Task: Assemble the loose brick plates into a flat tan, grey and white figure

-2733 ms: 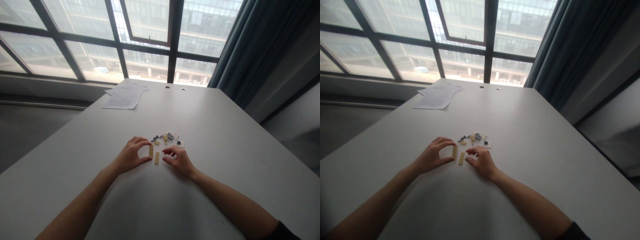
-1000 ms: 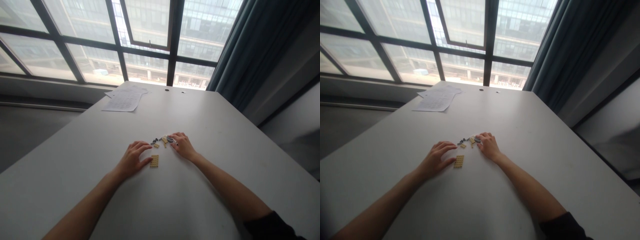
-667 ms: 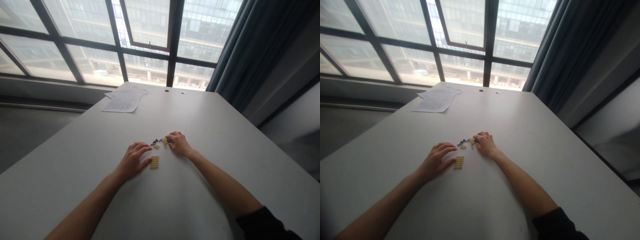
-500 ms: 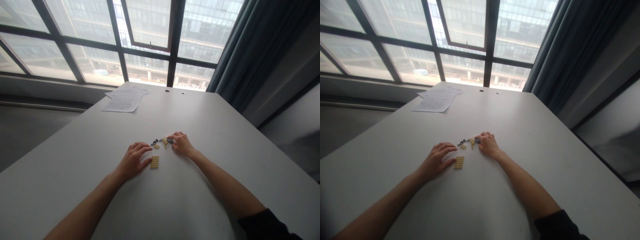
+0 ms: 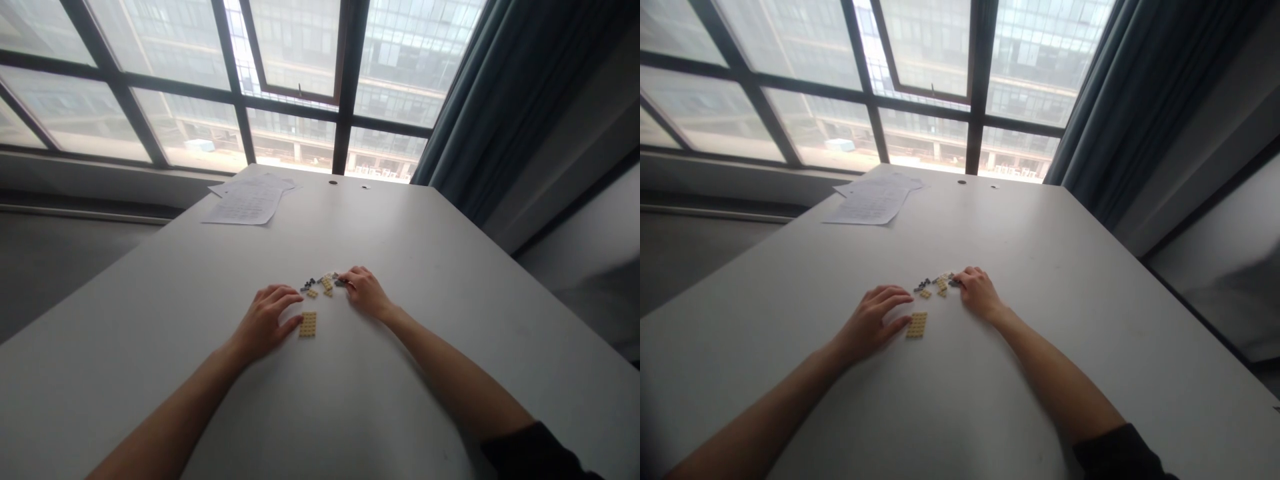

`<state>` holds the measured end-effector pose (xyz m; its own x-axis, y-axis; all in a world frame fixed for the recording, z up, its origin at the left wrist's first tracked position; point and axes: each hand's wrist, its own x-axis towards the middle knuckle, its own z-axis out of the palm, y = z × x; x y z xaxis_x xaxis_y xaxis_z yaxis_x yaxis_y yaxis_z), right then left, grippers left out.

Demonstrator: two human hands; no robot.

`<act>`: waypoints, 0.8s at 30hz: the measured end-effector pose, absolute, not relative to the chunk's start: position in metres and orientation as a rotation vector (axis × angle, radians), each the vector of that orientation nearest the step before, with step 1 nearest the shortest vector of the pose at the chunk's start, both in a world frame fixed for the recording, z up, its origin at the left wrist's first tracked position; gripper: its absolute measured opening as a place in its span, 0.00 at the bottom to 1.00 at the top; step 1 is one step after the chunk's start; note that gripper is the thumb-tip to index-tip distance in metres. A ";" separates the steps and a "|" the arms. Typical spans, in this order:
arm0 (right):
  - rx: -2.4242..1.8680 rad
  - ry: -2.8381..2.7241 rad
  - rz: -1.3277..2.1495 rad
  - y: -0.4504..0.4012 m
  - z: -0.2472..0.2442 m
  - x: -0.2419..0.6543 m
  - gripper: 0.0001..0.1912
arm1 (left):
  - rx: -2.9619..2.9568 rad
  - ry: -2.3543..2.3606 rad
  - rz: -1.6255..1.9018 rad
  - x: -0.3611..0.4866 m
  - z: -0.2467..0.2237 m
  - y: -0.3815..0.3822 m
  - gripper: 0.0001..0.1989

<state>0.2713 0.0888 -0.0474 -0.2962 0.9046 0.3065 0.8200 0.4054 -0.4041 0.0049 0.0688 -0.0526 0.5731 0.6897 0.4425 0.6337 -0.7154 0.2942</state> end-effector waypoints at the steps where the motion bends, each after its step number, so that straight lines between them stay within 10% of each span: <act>1: -1.440 -2.120 0.275 0.086 -0.048 0.272 0.13 | 2.702 1.142 0.832 0.005 -0.052 0.069 0.13; 11: -1.146 -1.484 1.124 0.019 -0.043 0.241 0.14 | 2.777 1.113 1.098 0.035 -0.037 0.043 0.20; 24: -1.015 -1.267 1.307 0.007 -0.047 0.227 0.17 | 2.827 0.877 1.280 0.047 -0.035 0.036 0.12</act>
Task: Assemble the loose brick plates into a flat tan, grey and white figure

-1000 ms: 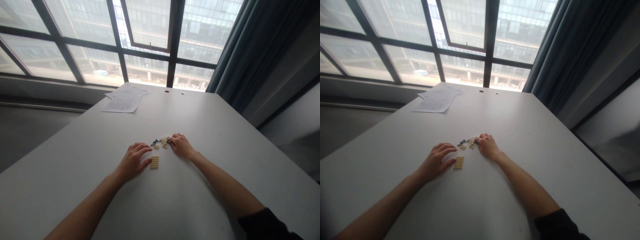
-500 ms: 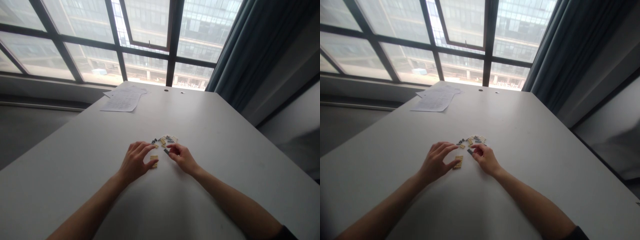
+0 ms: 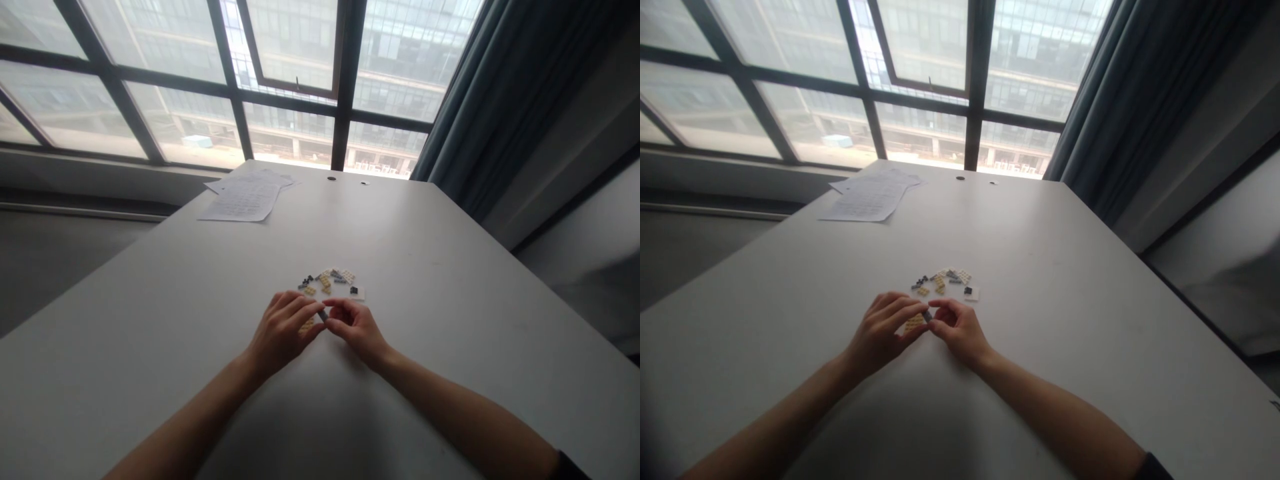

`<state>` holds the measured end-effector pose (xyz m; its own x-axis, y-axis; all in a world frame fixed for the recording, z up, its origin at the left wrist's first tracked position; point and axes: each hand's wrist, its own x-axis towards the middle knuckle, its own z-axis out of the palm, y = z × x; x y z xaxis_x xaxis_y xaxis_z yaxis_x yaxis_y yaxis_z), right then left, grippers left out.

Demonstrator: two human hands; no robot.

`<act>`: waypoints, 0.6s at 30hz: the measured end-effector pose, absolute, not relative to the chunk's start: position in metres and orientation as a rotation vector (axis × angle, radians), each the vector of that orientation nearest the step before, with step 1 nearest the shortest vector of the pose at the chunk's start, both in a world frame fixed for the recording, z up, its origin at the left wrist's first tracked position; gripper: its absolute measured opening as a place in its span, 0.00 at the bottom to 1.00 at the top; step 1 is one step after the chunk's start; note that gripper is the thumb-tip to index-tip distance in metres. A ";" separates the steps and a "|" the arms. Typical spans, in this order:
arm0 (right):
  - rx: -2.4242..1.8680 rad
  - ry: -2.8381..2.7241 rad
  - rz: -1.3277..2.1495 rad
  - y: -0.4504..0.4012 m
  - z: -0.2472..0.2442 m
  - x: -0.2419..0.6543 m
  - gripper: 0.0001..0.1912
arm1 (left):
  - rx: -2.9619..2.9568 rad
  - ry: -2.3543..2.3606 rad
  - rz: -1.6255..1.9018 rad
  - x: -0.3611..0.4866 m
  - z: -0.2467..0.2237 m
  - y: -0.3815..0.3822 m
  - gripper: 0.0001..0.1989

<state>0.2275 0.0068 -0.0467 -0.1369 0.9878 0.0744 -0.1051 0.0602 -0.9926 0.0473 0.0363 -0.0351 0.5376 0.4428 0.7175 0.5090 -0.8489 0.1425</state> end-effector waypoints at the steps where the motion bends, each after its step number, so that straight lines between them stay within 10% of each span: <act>1: -0.997 -1.258 1.323 0.007 -0.047 0.228 0.17 | -2.688 -0.822 -1.226 0.047 -0.035 0.036 0.12; 18: -1.002 -1.377 1.096 0.003 -0.051 0.228 0.18 | -2.764 -0.786 -1.395 0.047 -0.044 0.035 0.06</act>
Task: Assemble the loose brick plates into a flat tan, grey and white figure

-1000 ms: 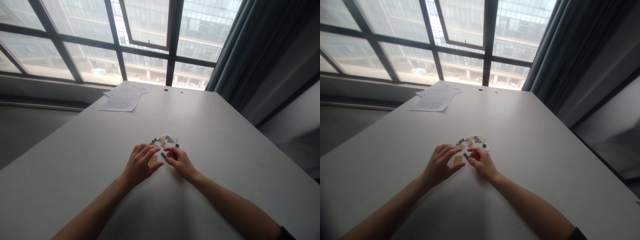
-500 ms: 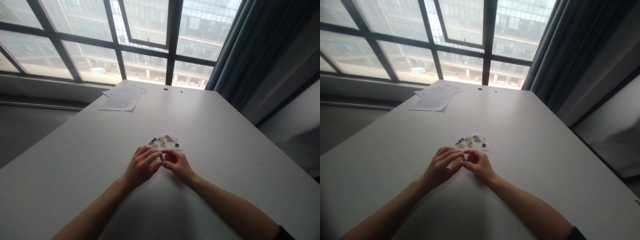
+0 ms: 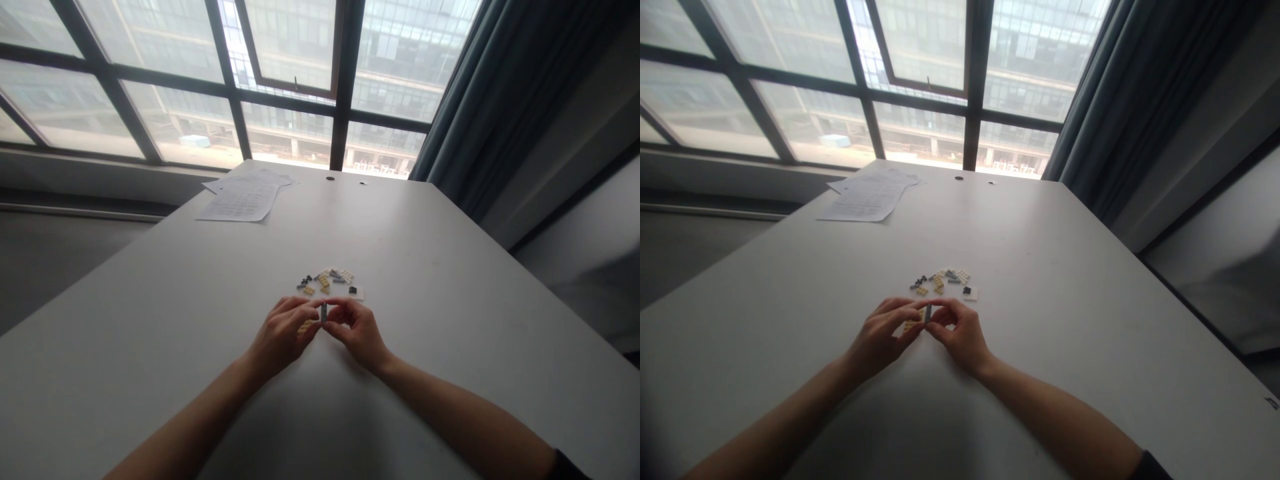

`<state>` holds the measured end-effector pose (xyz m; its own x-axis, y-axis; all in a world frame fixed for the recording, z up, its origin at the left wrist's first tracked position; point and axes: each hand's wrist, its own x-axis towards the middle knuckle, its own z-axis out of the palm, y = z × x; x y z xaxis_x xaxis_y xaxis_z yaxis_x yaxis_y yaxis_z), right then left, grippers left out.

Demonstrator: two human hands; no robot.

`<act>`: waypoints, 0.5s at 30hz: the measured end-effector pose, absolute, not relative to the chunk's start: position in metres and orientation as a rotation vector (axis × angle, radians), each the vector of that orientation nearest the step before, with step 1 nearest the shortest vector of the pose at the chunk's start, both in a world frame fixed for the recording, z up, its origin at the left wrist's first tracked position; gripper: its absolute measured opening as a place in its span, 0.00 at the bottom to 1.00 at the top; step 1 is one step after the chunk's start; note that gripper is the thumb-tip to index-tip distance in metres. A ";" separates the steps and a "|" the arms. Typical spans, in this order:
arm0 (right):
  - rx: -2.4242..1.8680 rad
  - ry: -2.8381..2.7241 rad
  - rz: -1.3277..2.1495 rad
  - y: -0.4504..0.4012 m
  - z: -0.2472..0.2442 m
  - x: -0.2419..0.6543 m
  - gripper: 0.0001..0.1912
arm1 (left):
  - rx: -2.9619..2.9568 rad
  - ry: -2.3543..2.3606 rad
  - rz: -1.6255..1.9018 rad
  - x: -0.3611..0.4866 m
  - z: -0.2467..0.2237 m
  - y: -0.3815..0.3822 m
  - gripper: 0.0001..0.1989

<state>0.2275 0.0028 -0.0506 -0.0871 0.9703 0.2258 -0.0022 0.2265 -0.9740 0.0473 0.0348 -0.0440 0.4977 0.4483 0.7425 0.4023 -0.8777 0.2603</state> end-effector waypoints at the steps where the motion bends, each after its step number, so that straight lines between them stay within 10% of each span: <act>1: -1.002 -1.382 1.090 0.003 -0.050 0.227 0.17 | 2.692 0.748 1.349 0.047 -0.044 0.035 0.06; 15: -0.983 -1.298 1.338 0.002 -0.051 0.226 0.14 | 2.760 0.767 1.380 0.046 -0.043 0.035 0.08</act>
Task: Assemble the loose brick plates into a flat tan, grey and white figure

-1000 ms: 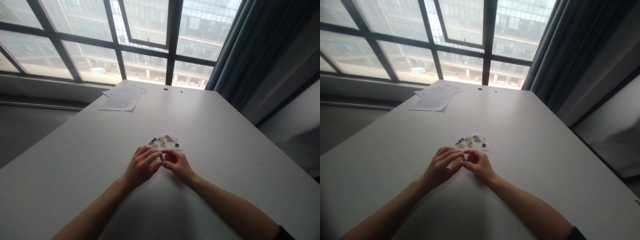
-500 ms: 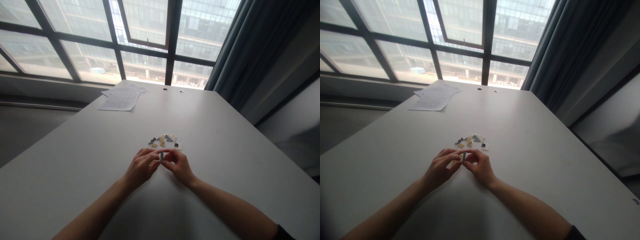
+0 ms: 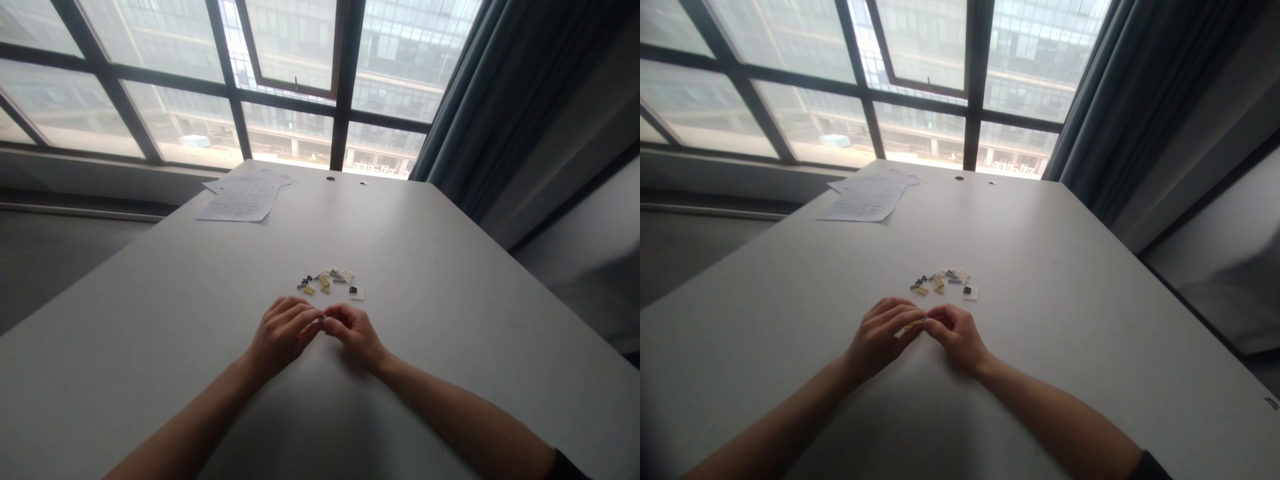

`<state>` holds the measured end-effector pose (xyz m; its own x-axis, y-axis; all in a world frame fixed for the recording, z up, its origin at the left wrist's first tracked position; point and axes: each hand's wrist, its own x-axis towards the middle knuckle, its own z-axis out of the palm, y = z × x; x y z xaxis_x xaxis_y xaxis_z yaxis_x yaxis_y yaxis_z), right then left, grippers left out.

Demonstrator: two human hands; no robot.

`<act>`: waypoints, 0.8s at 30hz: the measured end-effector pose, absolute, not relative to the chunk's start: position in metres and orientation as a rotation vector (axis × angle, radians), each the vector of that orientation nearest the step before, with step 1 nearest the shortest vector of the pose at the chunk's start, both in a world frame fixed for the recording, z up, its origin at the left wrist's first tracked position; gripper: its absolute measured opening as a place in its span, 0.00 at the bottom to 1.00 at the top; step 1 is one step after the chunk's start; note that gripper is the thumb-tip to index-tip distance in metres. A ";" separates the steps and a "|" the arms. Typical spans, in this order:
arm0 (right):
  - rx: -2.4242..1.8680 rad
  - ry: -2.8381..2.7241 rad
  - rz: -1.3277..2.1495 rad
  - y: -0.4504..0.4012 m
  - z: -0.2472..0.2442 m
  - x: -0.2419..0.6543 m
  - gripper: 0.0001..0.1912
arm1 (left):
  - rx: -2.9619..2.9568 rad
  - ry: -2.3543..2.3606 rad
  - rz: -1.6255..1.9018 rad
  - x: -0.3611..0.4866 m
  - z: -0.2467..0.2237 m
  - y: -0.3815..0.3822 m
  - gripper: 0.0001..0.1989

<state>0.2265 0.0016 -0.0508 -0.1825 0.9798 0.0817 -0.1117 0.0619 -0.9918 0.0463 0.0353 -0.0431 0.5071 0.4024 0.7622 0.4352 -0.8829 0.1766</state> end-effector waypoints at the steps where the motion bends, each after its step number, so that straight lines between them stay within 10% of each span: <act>1: -0.986 -1.299 1.347 0.001 -0.050 0.226 0.14 | -2.700 -0.748 -1.337 0.046 -0.043 0.035 0.08; 16: -0.956 -1.162 1.485 0.002 -0.052 0.227 0.17 | -2.739 -0.740 -1.270 0.044 -0.044 0.035 0.07; 24: -1.232 -1.716 0.780 0.005 -0.047 0.240 0.16 | -2.720 -0.818 -1.171 0.042 -0.047 0.039 0.07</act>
